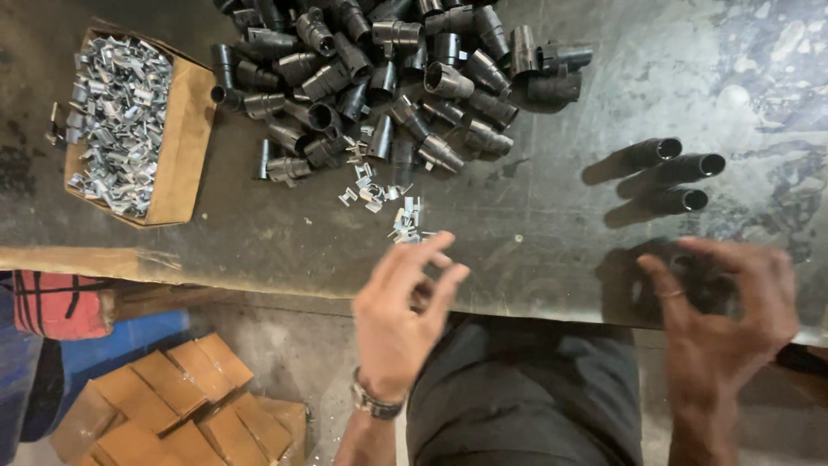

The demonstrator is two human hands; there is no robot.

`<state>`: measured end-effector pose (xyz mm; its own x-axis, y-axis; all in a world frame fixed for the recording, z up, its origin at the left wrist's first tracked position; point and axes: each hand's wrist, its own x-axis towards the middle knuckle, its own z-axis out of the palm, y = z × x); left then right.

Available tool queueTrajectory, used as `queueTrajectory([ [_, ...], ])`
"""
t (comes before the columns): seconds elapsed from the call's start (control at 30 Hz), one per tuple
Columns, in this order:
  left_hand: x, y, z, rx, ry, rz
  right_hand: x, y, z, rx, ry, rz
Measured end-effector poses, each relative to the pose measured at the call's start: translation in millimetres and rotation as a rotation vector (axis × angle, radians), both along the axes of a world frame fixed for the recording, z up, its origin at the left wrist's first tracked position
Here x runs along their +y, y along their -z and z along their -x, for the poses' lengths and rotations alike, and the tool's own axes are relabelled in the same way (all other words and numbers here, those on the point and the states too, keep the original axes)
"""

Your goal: The person picks up black plastic pipe fittings from a pile on a workbench, inserts small metal clips into each fitting by hand, and places the assembled fittings in rows on the table. They occasionally gather and rearrange the fittings and clips between assembly cycles.

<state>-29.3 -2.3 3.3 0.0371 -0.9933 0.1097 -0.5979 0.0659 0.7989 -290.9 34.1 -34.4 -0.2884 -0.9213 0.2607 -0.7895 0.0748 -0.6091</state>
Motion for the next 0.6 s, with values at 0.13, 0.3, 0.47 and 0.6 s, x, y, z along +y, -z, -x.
queueTrajectory([
  [0.13,-12.3,-3.2,-16.7,-0.051,-0.109,0.019,-3.7,15.0,10.3,-0.242,0.151,-0.035],
  [0.3,-19.6,-8.3,-22.2,-0.18,-0.062,0.034,-5.6,12.2,3.7,-0.236,0.102,0.027],
  [0.47,-27.1,-1.2,-21.2,-0.451,0.118,0.21,-6.1,-15.9,-34.3,-0.109,0.007,0.061],
  [0.6,-25.2,-3.6,-19.0,-0.439,0.143,0.28,-61.0,-30.3,-75.1,0.081,-0.265,0.059],
])
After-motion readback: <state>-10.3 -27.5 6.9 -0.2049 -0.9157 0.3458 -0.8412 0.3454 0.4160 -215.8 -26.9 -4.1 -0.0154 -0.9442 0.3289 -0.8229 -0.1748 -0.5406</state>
